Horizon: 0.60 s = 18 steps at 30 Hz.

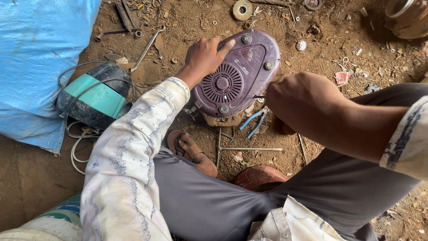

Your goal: The person sits on the ground and uses a screwdriver to tighten screws on the casing of a purple motor. The person holds the motor steady with one hand while turning the screwdriver with the other.

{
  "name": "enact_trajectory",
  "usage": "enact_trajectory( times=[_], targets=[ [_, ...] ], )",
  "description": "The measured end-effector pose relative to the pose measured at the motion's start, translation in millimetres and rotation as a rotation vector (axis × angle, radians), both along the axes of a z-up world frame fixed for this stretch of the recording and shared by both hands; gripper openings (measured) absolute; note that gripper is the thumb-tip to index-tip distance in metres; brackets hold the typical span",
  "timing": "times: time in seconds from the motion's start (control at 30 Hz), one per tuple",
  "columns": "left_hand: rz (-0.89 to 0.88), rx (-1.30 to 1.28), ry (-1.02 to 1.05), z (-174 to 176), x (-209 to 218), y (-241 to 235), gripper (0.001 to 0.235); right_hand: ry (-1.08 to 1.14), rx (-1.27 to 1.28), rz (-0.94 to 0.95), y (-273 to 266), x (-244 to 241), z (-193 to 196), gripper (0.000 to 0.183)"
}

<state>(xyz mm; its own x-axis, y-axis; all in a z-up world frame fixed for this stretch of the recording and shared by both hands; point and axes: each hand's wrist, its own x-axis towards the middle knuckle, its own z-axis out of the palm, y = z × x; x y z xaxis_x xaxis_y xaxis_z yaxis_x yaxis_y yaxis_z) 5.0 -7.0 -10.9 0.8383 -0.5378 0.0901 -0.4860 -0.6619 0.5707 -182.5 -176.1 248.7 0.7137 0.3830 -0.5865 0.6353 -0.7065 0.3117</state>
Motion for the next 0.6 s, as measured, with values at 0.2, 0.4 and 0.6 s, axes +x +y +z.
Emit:
enact_trajectory(
  times=[0.2,0.4,0.6],
  targets=[
    [0.001,-0.046,0.023,0,2,-2,0.060,0.042,-0.092,-0.020,-1,-4,4,0.044],
    [0.037,0.072,0.069,15,-8,7,0.064,-0.011,0.108,-0.082,-43,14,22,0.035],
    [0.040,0.265,0.008,44,-18,33,0.067,-0.129,0.452,-0.260,-95,57,-3,0.040]
  ],
)
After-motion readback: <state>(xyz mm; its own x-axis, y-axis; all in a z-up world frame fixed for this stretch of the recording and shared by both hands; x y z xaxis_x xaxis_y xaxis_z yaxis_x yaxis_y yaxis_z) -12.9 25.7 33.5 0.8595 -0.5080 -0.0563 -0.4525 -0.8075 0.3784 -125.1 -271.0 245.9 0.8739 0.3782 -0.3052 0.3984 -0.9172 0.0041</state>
